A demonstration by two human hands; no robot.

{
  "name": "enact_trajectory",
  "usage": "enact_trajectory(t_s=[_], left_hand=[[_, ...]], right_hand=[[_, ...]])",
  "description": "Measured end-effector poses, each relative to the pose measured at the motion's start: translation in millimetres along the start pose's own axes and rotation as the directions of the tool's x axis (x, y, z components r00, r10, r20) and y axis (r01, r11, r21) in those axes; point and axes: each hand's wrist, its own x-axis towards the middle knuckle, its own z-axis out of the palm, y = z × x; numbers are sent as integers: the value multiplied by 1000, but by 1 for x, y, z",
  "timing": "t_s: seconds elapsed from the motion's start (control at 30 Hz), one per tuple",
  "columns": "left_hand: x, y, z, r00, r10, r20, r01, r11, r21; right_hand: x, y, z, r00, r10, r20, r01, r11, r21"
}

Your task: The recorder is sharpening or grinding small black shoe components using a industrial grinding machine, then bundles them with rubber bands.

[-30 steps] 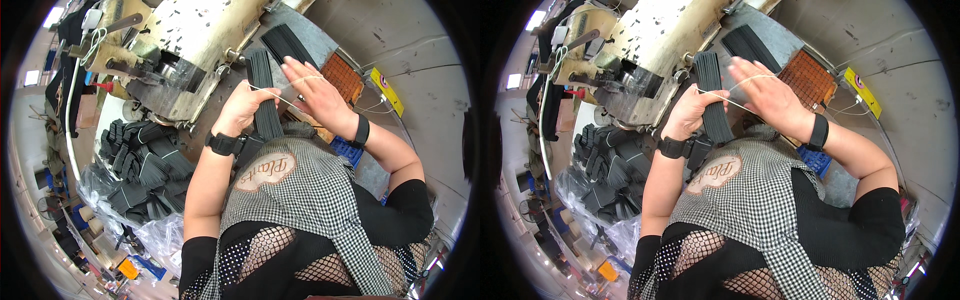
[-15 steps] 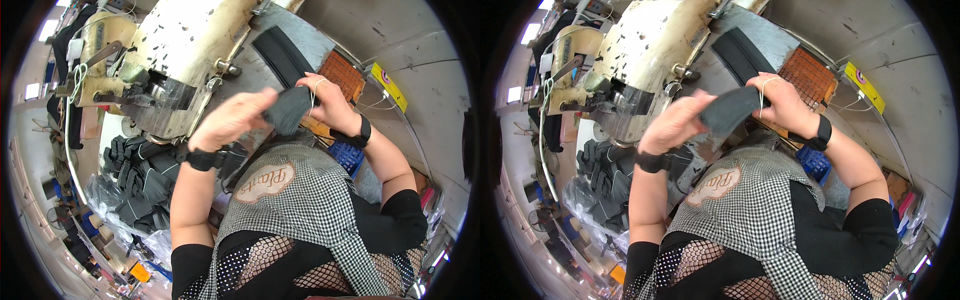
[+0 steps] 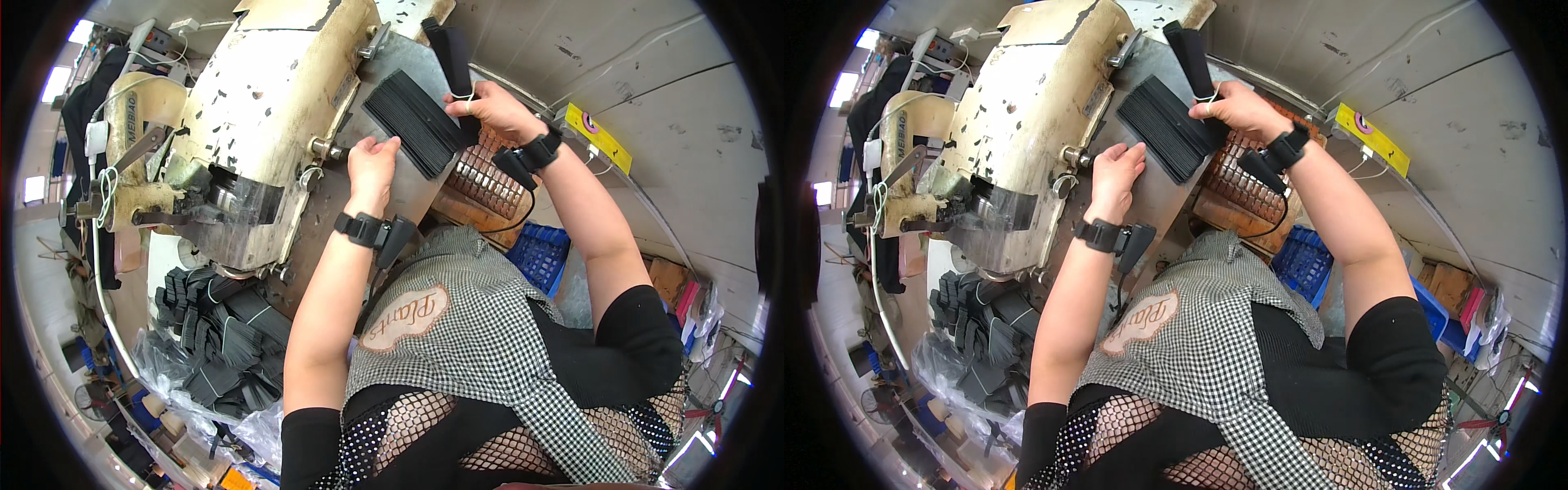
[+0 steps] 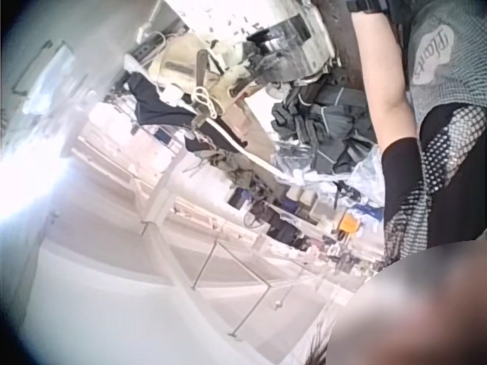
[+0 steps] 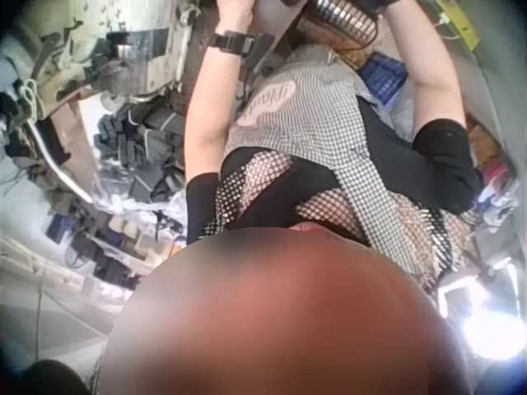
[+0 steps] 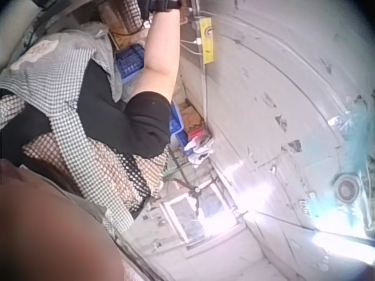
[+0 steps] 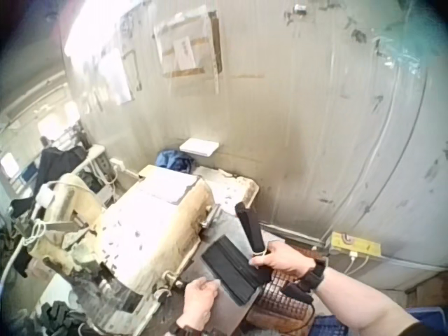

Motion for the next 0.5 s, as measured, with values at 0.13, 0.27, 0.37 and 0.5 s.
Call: enact_trajectory(t_s=[0.13, 0.27, 0.37, 0.5], left_hand=[[20, -2, 13, 995, 42, -87, -30, 990, 138], [29, 2, 25, 991, 28, -133, -1, 979, 203], [30, 1, 30, 986, 79, -149, -35, 961, 273], [27, 6, 35, 971, 191, -141, -128, 922, 365]], right_hand=[[12, 8, 13, 990, 134, 35, -137, 988, 77], [17, 14, 17, 995, 87, 41, -89, 995, 45], [17, 18, 22, 997, 72, 33, -72, 997, 5], [13, 19, 27, 998, -23, -66, 17, 996, -93]])
